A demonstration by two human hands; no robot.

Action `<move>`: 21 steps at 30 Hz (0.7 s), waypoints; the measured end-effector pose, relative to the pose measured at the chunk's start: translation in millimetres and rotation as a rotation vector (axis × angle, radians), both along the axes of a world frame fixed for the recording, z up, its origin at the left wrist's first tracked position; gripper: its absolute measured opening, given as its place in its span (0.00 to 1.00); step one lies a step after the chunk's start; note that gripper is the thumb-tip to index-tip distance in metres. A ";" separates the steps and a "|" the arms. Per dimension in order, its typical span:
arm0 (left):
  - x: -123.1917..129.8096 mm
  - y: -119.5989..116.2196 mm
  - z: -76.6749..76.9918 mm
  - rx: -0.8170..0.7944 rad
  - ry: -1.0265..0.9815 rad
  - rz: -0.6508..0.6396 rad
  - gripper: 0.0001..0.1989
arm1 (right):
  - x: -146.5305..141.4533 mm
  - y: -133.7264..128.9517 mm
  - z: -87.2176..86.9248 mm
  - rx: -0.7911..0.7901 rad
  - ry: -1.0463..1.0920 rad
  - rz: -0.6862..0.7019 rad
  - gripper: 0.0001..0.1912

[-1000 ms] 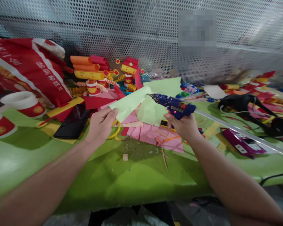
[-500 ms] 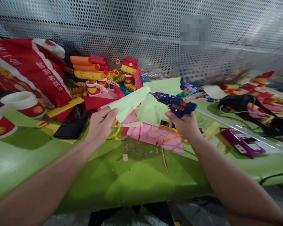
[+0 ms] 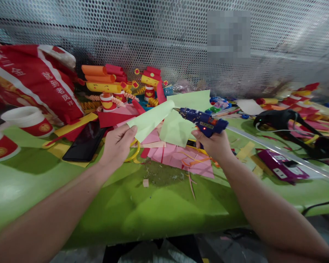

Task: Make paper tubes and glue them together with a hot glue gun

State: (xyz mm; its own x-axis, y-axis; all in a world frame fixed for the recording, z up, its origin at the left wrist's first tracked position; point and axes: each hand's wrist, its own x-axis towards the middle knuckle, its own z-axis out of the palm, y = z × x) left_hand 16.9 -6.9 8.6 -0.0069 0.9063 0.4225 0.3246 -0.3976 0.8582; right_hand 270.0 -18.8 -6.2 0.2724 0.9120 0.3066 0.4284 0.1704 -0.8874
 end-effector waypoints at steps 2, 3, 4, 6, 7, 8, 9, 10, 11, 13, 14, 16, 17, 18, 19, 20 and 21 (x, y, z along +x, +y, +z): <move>0.5 -0.8 1.5 0.000 0.014 0.004 0.16 | 0.0 0.1 -0.2 0.011 -0.018 0.004 0.18; 0.6 -1.2 2.2 0.002 0.020 0.004 0.16 | -0.1 0.1 -0.5 0.016 -0.024 0.009 0.18; 0.6 -1.4 2.7 0.004 0.027 0.002 0.16 | -0.4 0.1 -0.9 0.020 -0.030 0.014 0.19; 0.4 -1.4 2.9 0.008 0.036 0.000 0.16 | -1.8 -0.2 -2.0 0.024 -0.039 0.022 0.18; 0.2 -1.2 2.6 0.006 0.041 -0.002 0.16 | -2.8 -0.5 -2.5 0.022 -0.044 0.030 0.18; 0.0 -0.9 2.1 0.005 0.043 -0.003 0.15 | -3.9 -1.1 -3.0 0.018 -0.053 0.040 0.18; -0.1 -0.4 1.3 0.004 0.044 -0.003 0.15 | -5.2 -1.8 -3.5 0.021 -0.063 0.044 0.18; -0.2 0.2 0.5 0.004 0.042 -0.002 0.15 | -6.5 -2.6 -3.8 0.027 -0.076 0.046 0.18; -0.2 0.8 -0.4 0.007 0.036 0.000 0.15 | -7.8 -3.5 -4.0 0.035 -0.095 0.048 0.18; -0.2 1.8 -1.8 0.012 0.023 0.003 0.15 | -10.2 -5.4 -4.1 0.062 -0.145 0.066 0.18; 0.0 2.0 -2.0 0.012 0.021 0.003 0.15 | -11.1 -6.4 -4.2 0.080 -0.167 0.085 0.18; 0.3 2.0 -1.7 0.005 0.025 -0.002 0.14 | -12.7 -8.1 -4.8 0.108 -0.202 0.140 0.17; 0.6 1.7 -1.1 -0.001 0.027 -0.005 0.13 | -13.5 -8.8 -5.5 0.114 -0.208 0.156 0.17; 0.9 1.3 -0.5 -0.006 0.028 -0.006 0.13 | -14.2 -9.5 -6.3 0.111 -0.213 0.167 0.17; 1.2 0.8 0.1 -0.008 0.027 -0.005 0.13 | -15.1 -10.2 -7.3 0.101 -0.219 0.175 0.17; 1.5 0.4 0.6 -0.013 0.026 -0.004 0.14 | -16.1 -10.9 -8.3 0.088 -0.228 0.180 0.17; 1.7 0.0 1.1 -0.020 0.026 -0.005 0.13 | -17.3 -11.7 -9.1 0.080 -0.238 0.185 0.17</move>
